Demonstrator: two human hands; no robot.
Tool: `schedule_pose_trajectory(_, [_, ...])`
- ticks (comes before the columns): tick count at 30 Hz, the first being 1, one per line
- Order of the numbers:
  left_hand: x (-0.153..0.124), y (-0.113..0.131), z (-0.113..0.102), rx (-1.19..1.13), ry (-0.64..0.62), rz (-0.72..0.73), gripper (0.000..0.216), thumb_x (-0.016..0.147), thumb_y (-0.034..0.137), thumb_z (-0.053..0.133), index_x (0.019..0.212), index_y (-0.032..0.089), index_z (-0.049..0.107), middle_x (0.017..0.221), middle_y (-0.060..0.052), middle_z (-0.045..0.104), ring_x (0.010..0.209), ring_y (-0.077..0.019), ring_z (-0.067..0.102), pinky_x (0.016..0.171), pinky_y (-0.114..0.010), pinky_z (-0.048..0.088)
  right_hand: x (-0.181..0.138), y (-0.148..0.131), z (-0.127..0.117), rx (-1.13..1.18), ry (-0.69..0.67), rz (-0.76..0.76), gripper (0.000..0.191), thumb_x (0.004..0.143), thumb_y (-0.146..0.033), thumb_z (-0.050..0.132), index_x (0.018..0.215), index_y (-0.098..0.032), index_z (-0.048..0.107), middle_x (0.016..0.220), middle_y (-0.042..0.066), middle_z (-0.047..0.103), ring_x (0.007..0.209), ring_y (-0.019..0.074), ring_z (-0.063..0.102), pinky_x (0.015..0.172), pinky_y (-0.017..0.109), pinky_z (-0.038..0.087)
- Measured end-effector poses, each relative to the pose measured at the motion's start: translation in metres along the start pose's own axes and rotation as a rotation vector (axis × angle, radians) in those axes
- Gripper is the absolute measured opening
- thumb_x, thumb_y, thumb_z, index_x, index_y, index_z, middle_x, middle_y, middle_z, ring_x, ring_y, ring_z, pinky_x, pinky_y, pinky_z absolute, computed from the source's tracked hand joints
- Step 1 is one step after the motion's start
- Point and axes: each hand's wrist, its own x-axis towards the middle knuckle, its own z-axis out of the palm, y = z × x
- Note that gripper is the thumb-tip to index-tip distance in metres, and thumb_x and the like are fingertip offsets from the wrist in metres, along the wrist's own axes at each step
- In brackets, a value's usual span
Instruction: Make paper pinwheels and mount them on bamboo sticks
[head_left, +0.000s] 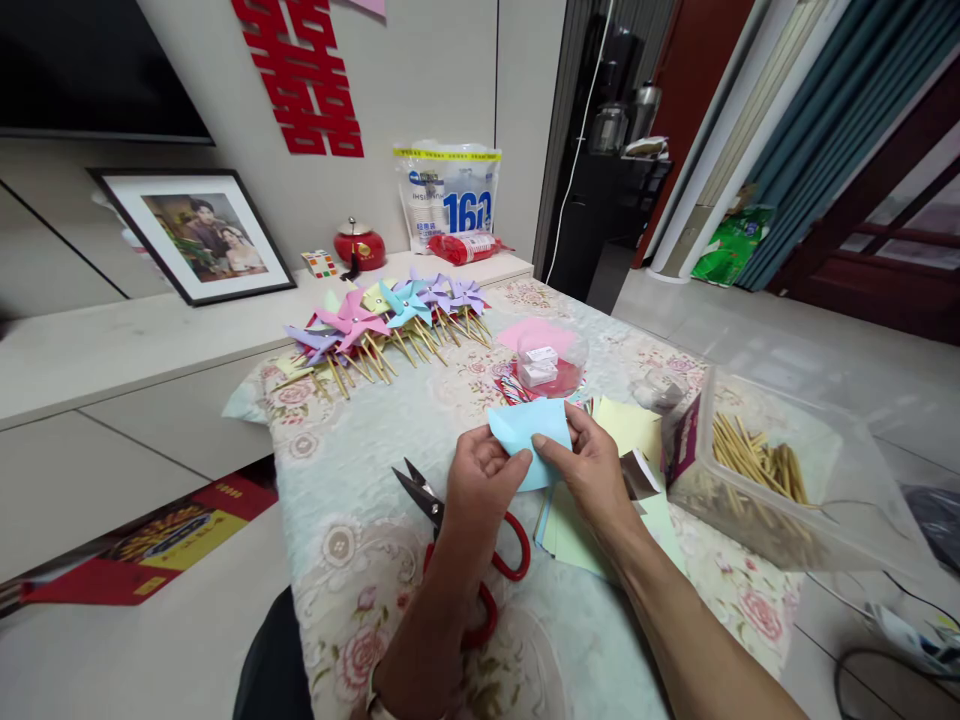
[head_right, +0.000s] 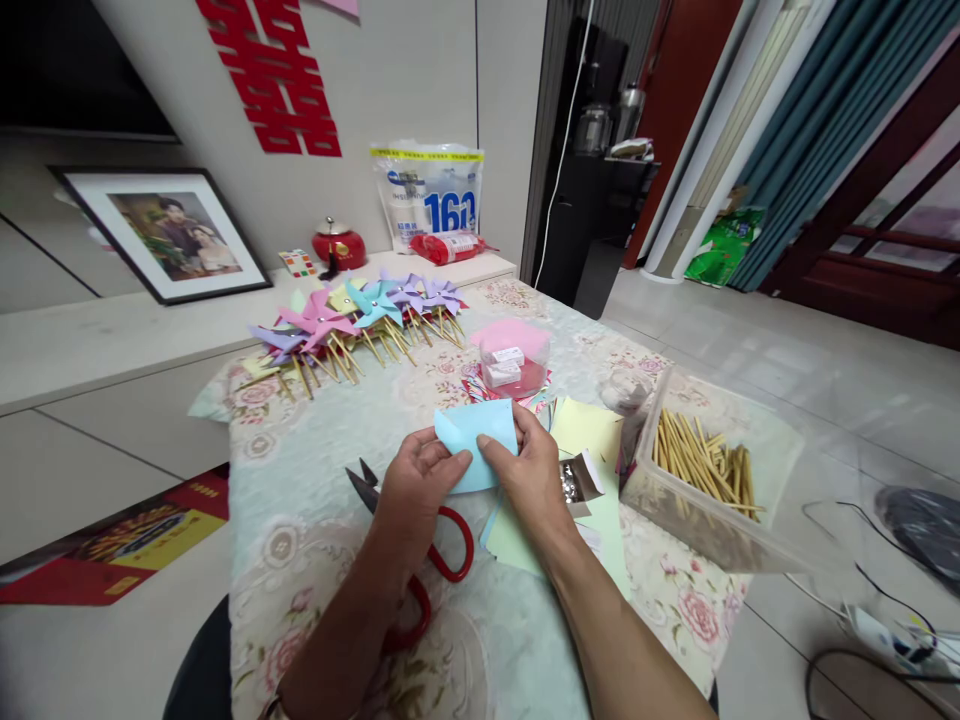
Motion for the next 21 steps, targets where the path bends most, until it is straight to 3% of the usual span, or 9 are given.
schedule_pose_trajectory(8, [0.0031, -0.0044, -0.0056, -0.037, 0.045, 0.013, 0.045, 0.062, 0.023, 0.080, 0.099, 0.015, 0.057, 0.091, -0.007, 0.077, 0.081, -0.0206, 0.072, 0.075, -0.031, 0.054, -0.0051, -0.0023, 0.0052, 0.007, -0.049, 0.021, 0.039, 0.072, -0.028, 0.077, 0.109, -0.021, 0.065, 0.086, 0.000, 0.070, 0.071, 0.0178, 0.061, 0.062, 0.027, 0.047])
schedule_pose_trajectory(21, [0.0039, -0.0017, -0.0078, 0.013, 0.048, -0.005, 0.044, 0.061, 0.022, 0.080, 0.098, 0.015, 0.058, 0.087, -0.007, 0.078, 0.076, -0.0205, 0.072, 0.071, -0.031, 0.055, -0.0012, 0.0011, -0.0016, 0.129, -0.116, 0.113, 0.046, 0.073, -0.035, 0.080, 0.113, -0.021, 0.064, 0.088, 0.003, 0.075, 0.070, 0.0190, 0.066, 0.062, 0.028, 0.050])
